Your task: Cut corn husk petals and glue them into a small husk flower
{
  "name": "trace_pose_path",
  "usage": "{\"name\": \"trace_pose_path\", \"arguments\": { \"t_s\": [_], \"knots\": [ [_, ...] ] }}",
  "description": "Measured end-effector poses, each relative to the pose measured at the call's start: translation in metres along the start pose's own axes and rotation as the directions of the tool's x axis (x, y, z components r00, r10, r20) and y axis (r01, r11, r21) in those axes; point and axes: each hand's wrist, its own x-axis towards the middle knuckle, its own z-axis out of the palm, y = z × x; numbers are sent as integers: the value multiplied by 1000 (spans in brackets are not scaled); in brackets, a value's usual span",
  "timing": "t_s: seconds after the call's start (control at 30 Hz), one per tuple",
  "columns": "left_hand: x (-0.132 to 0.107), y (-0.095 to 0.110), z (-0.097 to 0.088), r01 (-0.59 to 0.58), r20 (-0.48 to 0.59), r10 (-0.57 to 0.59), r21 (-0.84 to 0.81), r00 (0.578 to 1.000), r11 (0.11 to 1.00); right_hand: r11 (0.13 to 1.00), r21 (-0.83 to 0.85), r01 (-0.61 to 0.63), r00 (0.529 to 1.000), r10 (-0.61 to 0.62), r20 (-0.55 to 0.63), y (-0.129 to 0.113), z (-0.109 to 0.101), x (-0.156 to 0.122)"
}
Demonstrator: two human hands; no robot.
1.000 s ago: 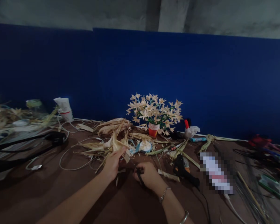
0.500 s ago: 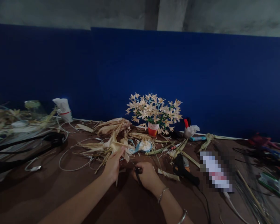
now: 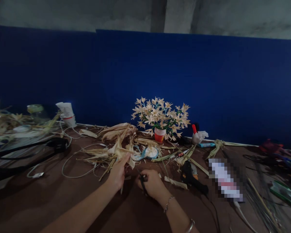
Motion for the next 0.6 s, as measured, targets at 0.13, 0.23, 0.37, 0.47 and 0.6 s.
{"name": "trace_pose_path", "arguments": {
  "t_s": [0.13,0.23,0.37,0.47,0.6],
  "knots": [
    [6,8,-3,-68,-29,69,43,997,997,996,75,-50,994,42,104,-2,-13,-5],
    [9,16,-6,-95,38,92,111,995,989,989,131,-61,983,37,180,-5,-25,-10],
    [11,22,-8,-133,148,95,273,984,953,982,177,-70,975,30,220,-1,-32,-11],
    [12,21,-9,-143,167,89,350,982,926,978,193,-74,979,35,202,5,-31,-8],
    [15,21,-10,-144,193,71,398,979,906,977,191,-89,972,44,229,5,-33,-8]
  ]
}}
